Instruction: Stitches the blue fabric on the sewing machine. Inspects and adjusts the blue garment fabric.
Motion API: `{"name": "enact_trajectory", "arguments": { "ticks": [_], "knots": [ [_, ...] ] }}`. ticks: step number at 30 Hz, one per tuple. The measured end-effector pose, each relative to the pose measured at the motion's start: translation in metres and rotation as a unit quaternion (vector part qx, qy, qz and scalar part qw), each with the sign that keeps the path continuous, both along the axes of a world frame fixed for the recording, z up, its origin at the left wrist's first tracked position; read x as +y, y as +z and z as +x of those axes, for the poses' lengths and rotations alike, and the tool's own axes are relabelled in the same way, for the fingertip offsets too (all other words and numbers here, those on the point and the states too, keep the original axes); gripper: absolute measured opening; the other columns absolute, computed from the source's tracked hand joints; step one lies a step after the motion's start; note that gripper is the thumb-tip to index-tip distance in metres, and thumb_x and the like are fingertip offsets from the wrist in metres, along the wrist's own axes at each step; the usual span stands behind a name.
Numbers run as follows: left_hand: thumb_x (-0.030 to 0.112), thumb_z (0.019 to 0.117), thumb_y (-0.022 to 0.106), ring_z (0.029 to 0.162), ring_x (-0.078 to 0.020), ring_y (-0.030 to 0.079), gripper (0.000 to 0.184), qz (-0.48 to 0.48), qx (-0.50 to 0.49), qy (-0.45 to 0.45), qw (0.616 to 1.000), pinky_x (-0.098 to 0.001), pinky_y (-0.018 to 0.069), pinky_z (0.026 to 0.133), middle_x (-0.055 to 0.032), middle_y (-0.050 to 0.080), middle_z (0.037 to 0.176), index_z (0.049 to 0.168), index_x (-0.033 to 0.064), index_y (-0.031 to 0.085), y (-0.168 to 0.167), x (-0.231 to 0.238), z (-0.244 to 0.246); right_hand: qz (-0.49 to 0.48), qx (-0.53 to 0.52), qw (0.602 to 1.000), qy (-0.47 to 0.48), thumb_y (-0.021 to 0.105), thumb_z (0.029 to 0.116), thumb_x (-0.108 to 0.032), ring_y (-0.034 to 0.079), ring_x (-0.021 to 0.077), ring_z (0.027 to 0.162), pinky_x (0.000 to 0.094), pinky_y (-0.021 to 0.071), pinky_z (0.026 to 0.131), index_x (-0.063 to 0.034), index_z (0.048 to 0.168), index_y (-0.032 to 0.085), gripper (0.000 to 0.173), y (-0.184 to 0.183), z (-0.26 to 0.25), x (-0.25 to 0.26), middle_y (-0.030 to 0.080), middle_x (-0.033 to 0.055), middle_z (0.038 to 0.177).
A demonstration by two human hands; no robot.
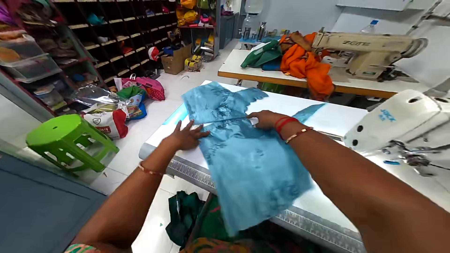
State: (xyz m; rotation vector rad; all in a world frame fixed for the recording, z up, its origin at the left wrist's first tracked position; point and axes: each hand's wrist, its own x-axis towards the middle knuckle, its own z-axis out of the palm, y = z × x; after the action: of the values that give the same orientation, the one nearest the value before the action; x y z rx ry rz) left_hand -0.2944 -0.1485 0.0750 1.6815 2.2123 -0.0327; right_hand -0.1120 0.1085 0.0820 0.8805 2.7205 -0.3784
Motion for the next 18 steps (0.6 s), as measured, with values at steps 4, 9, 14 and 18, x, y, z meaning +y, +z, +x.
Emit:
{"name": "enact_trajectory", "arguments": {
  "ticks": [4,9,14,18],
  "knots": [
    [0.003,0.1004,0.056,0.156,-0.0411,0.018,0.053,0.015,-0.013,-0.004,1.0,-0.0738,0.0068,0.119,-0.008,0.035,0.166,0.149,0.0251,0.055,-0.003,0.008,-0.037,-0.04,0.012,0.999,-0.016,0.061,0.1041,-0.028,0.068,0.0411,0.092,0.0571,0.0533,0.081,-0.0151,0.154,0.046,0.053,-0.003,0.037,-0.036,0.066,0.0271,0.119],
    [0.016,0.1076,0.047,0.128,-0.0471,0.056,0.032,0.195,-0.094,0.111,0.97,-0.0694,0.0419,0.103,-0.0273,0.059,0.137,0.129,-0.0023,0.062,-0.024,0.025,-0.031,-0.038,0.073,0.996,-0.036,0.061,0.1044,-0.027,0.065,0.0451,0.101,0.0635,0.0486,0.09,-0.0126,0.148,0.054,0.046,-0.014,0.079,-0.071,0.068,0.0264,0.113],
    [0.054,0.1043,0.05,0.136,-0.0523,0.045,0.069,0.21,-0.039,0.255,0.943,-0.0696,0.0367,0.105,-0.0331,0.054,0.14,0.137,-0.0064,0.057,-0.028,0.068,-0.023,-0.078,0.111,0.984,-0.118,0.055,0.1074,-0.027,0.067,0.0347,0.075,0.0523,0.0558,0.072,-0.0033,0.134,0.06,0.036,-0.008,0.075,-0.053,0.068,0.0227,0.094],
    [0.046,0.0982,0.066,0.136,-0.0548,0.044,0.068,0.127,-0.041,0.289,0.948,-0.07,0.0373,0.106,-0.0389,0.05,0.139,0.129,-0.0146,0.057,-0.016,0.099,-0.02,-0.066,0.127,0.972,-0.186,0.065,0.0986,-0.05,0.065,0.0404,0.082,0.0612,0.0506,0.077,0.0089,0.1,0.068,0.059,-0.016,0.05,-0.031,0.066,0.0264,0.09]
  ]
}}
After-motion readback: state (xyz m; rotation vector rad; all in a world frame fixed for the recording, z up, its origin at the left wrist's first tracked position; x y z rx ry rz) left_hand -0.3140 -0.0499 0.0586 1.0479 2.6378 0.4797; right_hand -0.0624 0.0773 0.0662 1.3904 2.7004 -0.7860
